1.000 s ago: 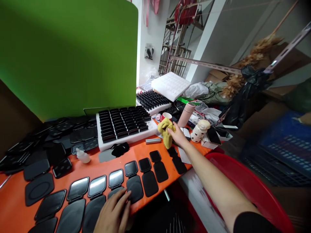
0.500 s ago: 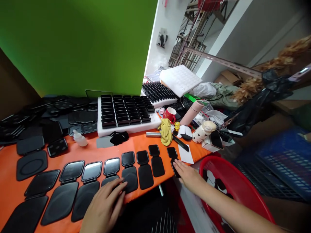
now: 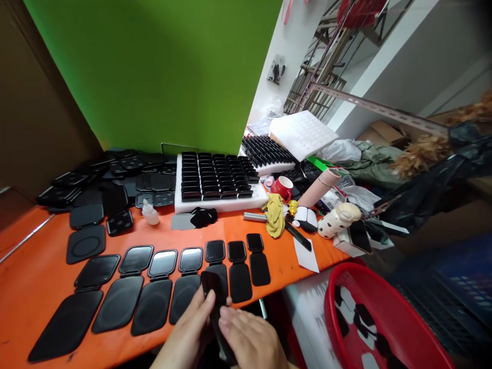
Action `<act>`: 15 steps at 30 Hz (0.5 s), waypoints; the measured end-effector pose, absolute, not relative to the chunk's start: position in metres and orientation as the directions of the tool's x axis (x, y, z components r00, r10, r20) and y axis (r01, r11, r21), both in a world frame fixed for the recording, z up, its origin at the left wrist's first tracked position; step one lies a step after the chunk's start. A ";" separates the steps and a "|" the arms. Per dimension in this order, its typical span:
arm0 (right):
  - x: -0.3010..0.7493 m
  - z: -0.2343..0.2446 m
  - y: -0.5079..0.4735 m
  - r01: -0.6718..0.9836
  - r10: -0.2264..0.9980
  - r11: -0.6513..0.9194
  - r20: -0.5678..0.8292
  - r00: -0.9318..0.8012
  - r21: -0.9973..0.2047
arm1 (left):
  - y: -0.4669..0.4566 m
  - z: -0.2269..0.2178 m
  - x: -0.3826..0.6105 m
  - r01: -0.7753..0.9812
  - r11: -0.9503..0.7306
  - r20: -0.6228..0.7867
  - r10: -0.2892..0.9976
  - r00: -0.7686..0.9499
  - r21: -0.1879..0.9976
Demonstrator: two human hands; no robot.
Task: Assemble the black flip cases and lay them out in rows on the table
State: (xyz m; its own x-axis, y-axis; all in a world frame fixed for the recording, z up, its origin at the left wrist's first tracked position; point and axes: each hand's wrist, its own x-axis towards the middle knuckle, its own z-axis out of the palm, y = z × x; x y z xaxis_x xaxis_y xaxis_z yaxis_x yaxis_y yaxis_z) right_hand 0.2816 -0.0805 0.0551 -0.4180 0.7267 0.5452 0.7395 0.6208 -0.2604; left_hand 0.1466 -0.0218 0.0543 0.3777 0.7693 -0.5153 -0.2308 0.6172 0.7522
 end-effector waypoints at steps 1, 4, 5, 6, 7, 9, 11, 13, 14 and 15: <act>0.277 0.054 -0.079 0.736 0.722 0.623 0.559 -0.408 -0.266 | -0.023 0.056 0.144 -0.233 0.625 -0.520 0.763 0.383 0.745; 0.270 0.053 -0.075 0.693 0.686 0.661 0.607 -0.402 -0.289 | -0.026 0.055 0.136 -0.224 0.620 -0.509 0.762 0.401 0.751; 0.269 0.055 -0.074 0.672 0.687 0.669 0.609 -0.396 -0.317 | -0.027 0.054 0.133 -0.197 0.602 -0.499 0.771 0.396 0.774; 0.269 0.057 -0.073 0.660 0.706 0.659 0.598 -0.379 -0.360 | -0.027 0.052 0.131 -0.153 0.576 -0.486 0.782 0.391 0.803; 0.270 0.060 -0.072 0.662 0.748 0.622 0.568 -0.344 -0.418 | -0.027 0.051 0.128 -0.101 0.544 -0.469 0.791 0.393 0.833; 0.274 0.069 -0.069 0.676 0.845 0.498 0.478 -0.238 -0.543 | -0.027 0.049 0.123 -0.023 0.472 -0.419 0.802 0.426 0.881; 0.276 0.078 -0.066 0.681 0.906 0.388 0.392 -0.159 -0.621 | -0.027 0.050 0.119 0.007 0.376 -0.329 0.803 0.497 0.927; 0.276 0.083 -0.064 0.663 0.925 0.355 0.351 -0.146 -0.659 | -0.026 0.052 0.114 0.048 0.263 -0.244 0.793 0.558 0.964; 0.275 0.084 -0.065 0.653 0.930 0.348 0.335 -0.150 -0.673 | -0.026 0.053 0.112 0.089 0.215 -0.226 0.785 0.577 0.973; 0.274 0.083 -0.066 0.641 0.938 0.333 0.310 -0.152 -0.691 | -0.026 0.053 0.110 0.138 0.181 -0.227 0.777 0.587 0.974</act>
